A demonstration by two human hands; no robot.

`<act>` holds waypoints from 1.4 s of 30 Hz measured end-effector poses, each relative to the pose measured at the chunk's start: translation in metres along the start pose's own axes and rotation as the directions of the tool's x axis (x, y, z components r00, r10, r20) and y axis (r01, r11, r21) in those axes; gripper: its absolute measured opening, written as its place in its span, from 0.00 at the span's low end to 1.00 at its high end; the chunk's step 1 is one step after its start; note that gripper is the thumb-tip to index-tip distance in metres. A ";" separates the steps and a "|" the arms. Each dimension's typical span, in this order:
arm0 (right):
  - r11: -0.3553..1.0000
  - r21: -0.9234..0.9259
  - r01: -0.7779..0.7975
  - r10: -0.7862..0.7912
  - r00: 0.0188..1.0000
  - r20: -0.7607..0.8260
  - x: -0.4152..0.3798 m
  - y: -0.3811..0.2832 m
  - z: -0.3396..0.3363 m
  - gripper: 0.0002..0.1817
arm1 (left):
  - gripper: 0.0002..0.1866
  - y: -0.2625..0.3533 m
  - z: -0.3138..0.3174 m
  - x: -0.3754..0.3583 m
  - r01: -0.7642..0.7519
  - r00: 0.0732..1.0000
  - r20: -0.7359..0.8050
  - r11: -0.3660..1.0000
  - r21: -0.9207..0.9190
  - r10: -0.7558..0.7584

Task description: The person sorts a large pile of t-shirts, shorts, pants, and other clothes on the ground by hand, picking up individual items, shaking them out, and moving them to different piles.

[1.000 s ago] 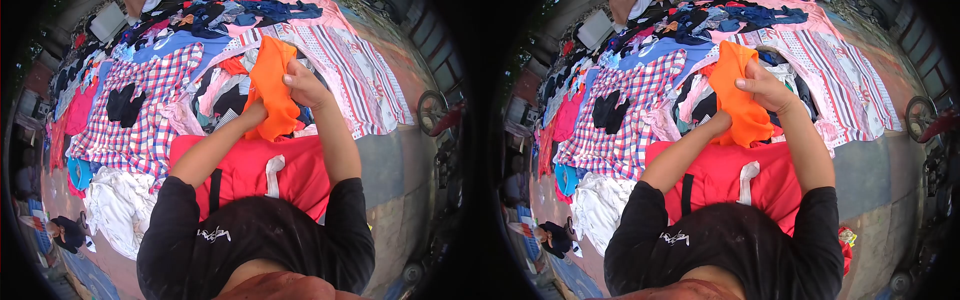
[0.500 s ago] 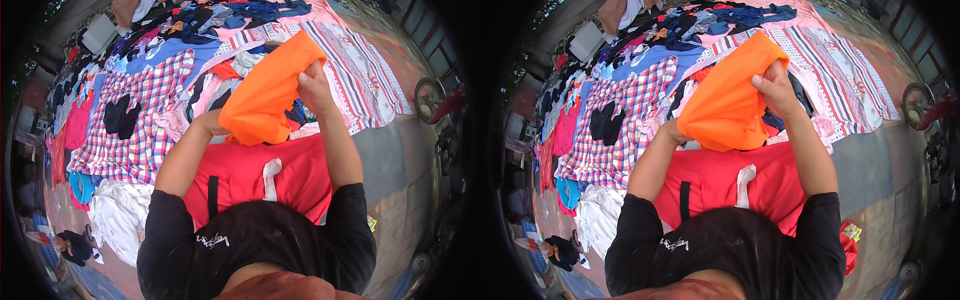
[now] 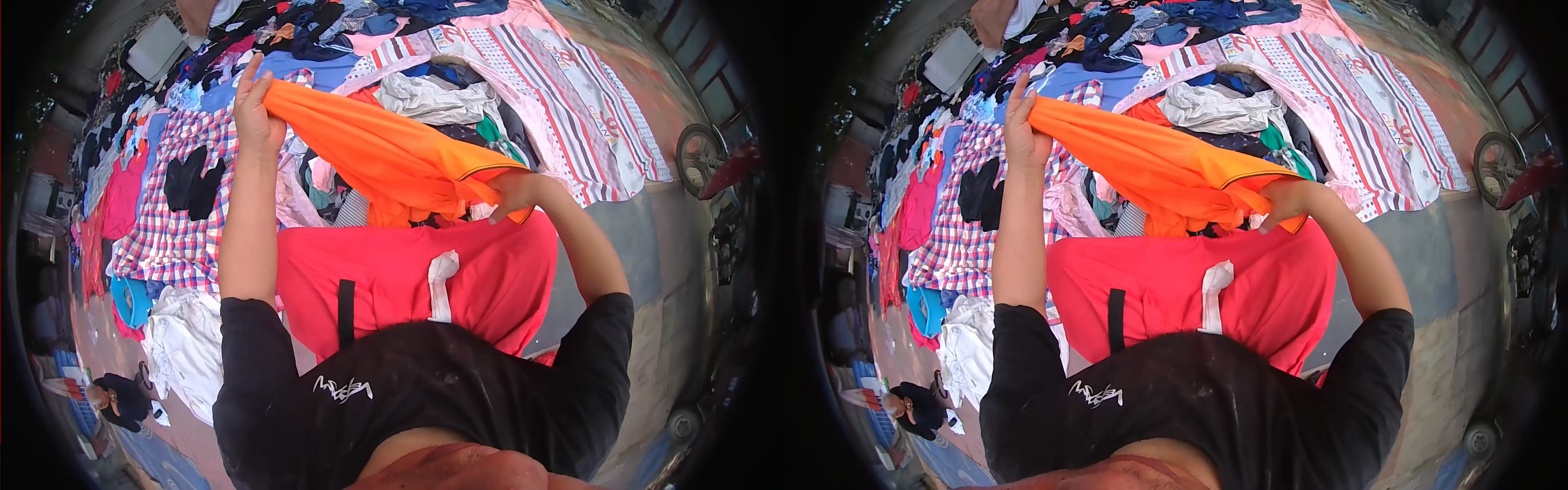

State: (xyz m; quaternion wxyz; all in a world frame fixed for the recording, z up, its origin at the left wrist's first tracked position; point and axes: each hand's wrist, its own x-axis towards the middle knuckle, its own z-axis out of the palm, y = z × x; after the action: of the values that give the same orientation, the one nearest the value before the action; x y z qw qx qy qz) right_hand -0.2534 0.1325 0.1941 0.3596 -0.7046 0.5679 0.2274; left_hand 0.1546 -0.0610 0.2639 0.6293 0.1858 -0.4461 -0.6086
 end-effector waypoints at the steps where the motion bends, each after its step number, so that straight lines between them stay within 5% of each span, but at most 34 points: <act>1: 1.000 -0.022 0.008 -0.008 1.000 0.018 -0.005 -0.001 0.001 0.39 | 0.26 0.002 -0.008 0.011 -0.004 0.999 -0.048 0.999 0.047 0.007; 3: 0.998 -0.057 0.019 -0.016 0.999 0.047 -0.015 0.001 0.003 0.34 | 0.23 0.005 -0.030 0.038 -0.029 0.994 -0.100 0.994 0.105 0.039; 6: 0.803 0.486 0.346 -0.404 0.914 0.017 -0.055 -0.014 -0.022 0.31 | 0.22 0.002 -0.040 0.056 -0.071 0.989 -0.113 0.979 0.193 0.094; 8: 0.278 0.800 0.532 -0.487 0.796 -0.361 -0.062 -0.018 -0.026 0.34 | 0.25 -0.023 -0.037 0.049 0.037 0.999 -0.041 0.886 0.463 -0.020; 9: -0.043 0.809 0.586 -0.428 0.721 -0.544 -0.064 -0.021 -0.028 0.35 | 0.28 -0.039 -0.034 0.043 0.121 0.991 -0.039 0.767 0.630 -0.125; 10: -0.217 0.744 0.632 -0.408 0.633 -0.657 -0.062 -0.029 -0.036 0.38 | 0.30 -0.052 -0.030 0.028 0.111 0.979 0.000 0.537 0.836 -0.202; 11: -0.238 0.711 0.662 -0.370 0.615 -0.696 -0.057 -0.030 -0.041 0.40 | 0.33 -0.065 -0.025 0.007 0.064 0.958 0.013 0.259 0.964 -0.286; 13: -0.227 0.665 0.711 -0.318 0.592 -0.741 -0.046 -0.033 -0.049 0.45 | 0.23 -0.086 0.002 -0.029 -0.067 0.948 0.127 0.205 0.976 -0.293; 14: -0.195 0.655 0.730 -0.309 0.588 -0.747 -0.040 -0.035 -0.052 0.46 | 0.17 -0.089 0.022 -0.050 -0.219 0.952 0.261 0.244 0.945 -0.158; 16: -0.144 0.654 0.743 -0.315 0.592 -0.742 -0.033 -0.044 -0.056 0.49 | 0.09 -0.086 0.059 -0.086 -0.073 0.924 0.289 0.629 0.774 -0.249; 18: -0.108 0.667 0.737 -0.344 0.602 -0.721 -0.033 -0.054 -0.058 0.52 | 0.06 -0.088 0.078 -0.109 0.024 0.821 0.421 0.760 0.650 -0.385; 22: -0.128 0.675 0.727 -0.402 0.584 -0.705 -0.044 -0.078 -0.065 0.58 | 0.14 -0.119 0.099 -0.125 0.216 0.638 0.600 0.860 0.462 -0.482; 24: -0.157 0.653 0.741 -0.381 0.565 -0.732 -0.051 -0.098 -0.063 0.63 | 0.20 -0.138 0.103 -0.142 0.272 0.571 0.389 0.614 0.741 -0.723; 25: -0.209 0.642 0.738 -0.373 0.547 -0.749 -0.057 -0.110 -0.062 0.64 | 0.22 -0.145 0.106 -0.148 0.252 0.440 0.453 0.591 0.766 -0.775; 28: -0.370 0.514 0.774 -0.297 0.426 -0.855 -0.066 -0.119 -0.061 0.60 | 0.24 -0.237 0.055 -0.189 -0.510 0.372 0.780 0.591 0.625 -0.503; 30: -0.357 0.465 0.810 -0.257 0.394 -0.883 -0.082 -0.116 -0.066 0.58 | 0.23 -0.241 0.047 -0.197 -0.393 0.482 0.701 0.585 0.709 -0.525; 32: -0.314 0.453 0.834 -0.244 0.390 -0.888 -0.089 -0.109 -0.070 0.55 | 0.22 -0.233 0.053 -0.187 -0.107 0.610 0.562 0.645 0.757 -0.559; 36: -0.271 0.459 0.846 -0.224 0.408 -0.885 -0.076 -0.094 -0.072 0.44 | 0.20 -0.179 0.082 -0.143 0.459 0.695 0.358 0.768 0.446 -0.623; 39: -0.360 0.468 0.807 -0.208 0.419 -0.884 -0.063 -0.084 -0.074 0.38 | 0.19 -0.142 0.075 -0.122 0.557 0.709 0.271 0.752 0.352 -0.651; 42: -0.405 0.449 0.796 -0.148 0.428 -0.892 -0.063 -0.080 -0.078 0.34 | 0.18 -0.130 0.054 -0.128 0.441 0.761 0.139 0.661 0.607 -0.634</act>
State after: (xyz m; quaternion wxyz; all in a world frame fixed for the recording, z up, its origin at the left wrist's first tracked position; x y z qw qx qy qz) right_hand -0.1995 0.1204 0.3097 0.6361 -0.4256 0.1822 -0.6173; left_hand 0.0519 0.0498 0.1488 0.2515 0.3726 -0.6229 -0.6402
